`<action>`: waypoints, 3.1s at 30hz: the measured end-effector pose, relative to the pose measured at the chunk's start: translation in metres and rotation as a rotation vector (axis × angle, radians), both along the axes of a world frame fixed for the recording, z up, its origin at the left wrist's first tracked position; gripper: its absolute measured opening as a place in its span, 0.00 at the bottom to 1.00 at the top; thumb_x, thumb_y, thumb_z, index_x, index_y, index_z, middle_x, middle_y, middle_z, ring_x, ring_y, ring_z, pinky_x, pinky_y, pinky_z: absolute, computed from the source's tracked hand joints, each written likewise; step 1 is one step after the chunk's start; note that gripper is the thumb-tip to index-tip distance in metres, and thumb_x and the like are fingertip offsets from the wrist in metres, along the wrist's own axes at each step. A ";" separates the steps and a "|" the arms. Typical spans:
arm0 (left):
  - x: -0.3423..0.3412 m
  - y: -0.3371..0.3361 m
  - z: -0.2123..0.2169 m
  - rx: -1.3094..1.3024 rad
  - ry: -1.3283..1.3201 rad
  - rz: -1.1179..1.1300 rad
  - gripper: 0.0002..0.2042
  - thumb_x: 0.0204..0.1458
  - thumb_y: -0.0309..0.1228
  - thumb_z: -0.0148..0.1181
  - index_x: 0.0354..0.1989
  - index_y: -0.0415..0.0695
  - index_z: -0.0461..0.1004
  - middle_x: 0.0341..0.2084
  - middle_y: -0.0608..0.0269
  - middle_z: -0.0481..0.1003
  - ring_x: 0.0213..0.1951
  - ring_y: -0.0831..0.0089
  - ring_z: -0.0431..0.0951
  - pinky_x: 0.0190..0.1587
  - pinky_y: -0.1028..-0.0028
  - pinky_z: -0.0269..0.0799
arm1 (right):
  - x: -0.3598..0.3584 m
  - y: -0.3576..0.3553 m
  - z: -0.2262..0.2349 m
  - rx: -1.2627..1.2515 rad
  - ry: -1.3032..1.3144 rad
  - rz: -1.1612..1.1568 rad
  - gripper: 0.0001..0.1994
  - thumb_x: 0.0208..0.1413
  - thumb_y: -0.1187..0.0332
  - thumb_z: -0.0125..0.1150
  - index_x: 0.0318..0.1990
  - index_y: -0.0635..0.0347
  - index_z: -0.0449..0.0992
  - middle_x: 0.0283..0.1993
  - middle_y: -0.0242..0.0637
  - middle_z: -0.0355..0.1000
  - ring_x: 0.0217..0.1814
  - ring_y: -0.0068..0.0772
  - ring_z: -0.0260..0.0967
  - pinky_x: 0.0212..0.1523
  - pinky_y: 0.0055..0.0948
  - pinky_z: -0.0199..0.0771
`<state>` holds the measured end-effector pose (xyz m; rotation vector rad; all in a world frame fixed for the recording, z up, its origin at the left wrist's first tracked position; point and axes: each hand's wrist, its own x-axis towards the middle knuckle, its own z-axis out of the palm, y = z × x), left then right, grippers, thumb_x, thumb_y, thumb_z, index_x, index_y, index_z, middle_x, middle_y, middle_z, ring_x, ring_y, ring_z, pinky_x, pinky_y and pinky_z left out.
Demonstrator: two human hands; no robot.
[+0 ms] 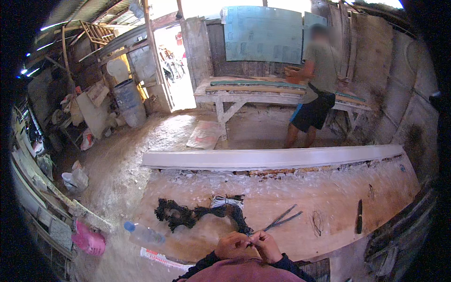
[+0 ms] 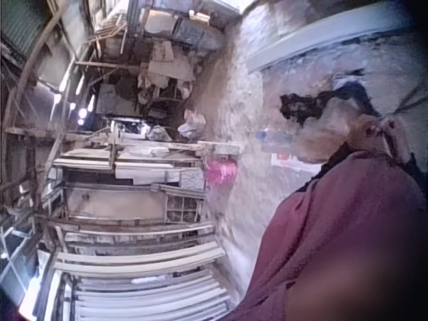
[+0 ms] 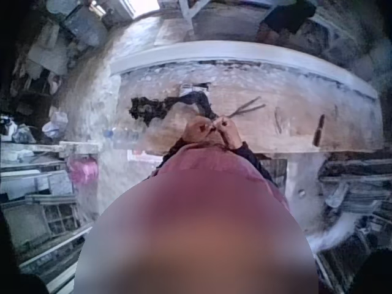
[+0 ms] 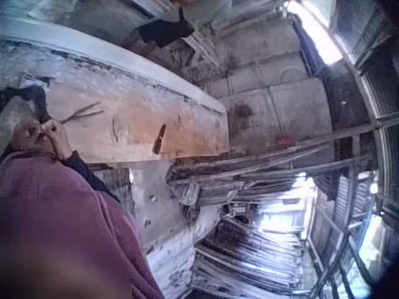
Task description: The person strips insulation from several black cables and twists the exposed strands. A coworker wipes a long white panel on a nearby workbench. The person continues handling the cables throughout the clip.
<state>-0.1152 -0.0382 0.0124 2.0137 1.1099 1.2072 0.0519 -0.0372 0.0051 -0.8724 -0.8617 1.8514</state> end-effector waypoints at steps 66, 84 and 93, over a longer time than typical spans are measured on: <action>0.011 -0.006 -0.049 -0.179 -0.175 0.090 0.12 0.41 0.24 0.61 0.34 0.41 0.66 0.41 0.56 0.64 0.32 0.68 0.73 0.29 0.75 0.71 | -0.003 0.000 -0.004 0.570 -0.946 0.050 0.06 0.46 0.72 0.54 0.30 0.64 0.66 0.26 0.39 0.66 0.27 0.29 0.66 0.28 0.25 0.66; 0.006 -0.002 -0.027 -0.365 -0.145 0.088 0.08 0.45 0.29 0.57 0.34 0.43 0.72 0.28 0.63 0.73 0.30 0.74 0.73 0.30 0.76 0.68 | 0.001 0.004 -0.010 -0.132 -0.076 0.168 0.03 0.54 0.70 0.49 0.31 0.57 0.64 0.26 0.27 0.63 0.25 0.16 0.60 0.25 0.15 0.62; 0.009 -0.003 -0.021 -0.292 -0.224 0.118 0.07 0.46 0.27 0.57 0.35 0.43 0.74 0.27 0.62 0.72 0.28 0.75 0.72 0.28 0.78 0.68 | -0.004 0.002 -0.001 -0.042 0.008 0.059 0.05 0.53 0.69 0.51 0.32 0.62 0.68 0.29 0.30 0.67 0.29 0.19 0.63 0.32 0.17 0.63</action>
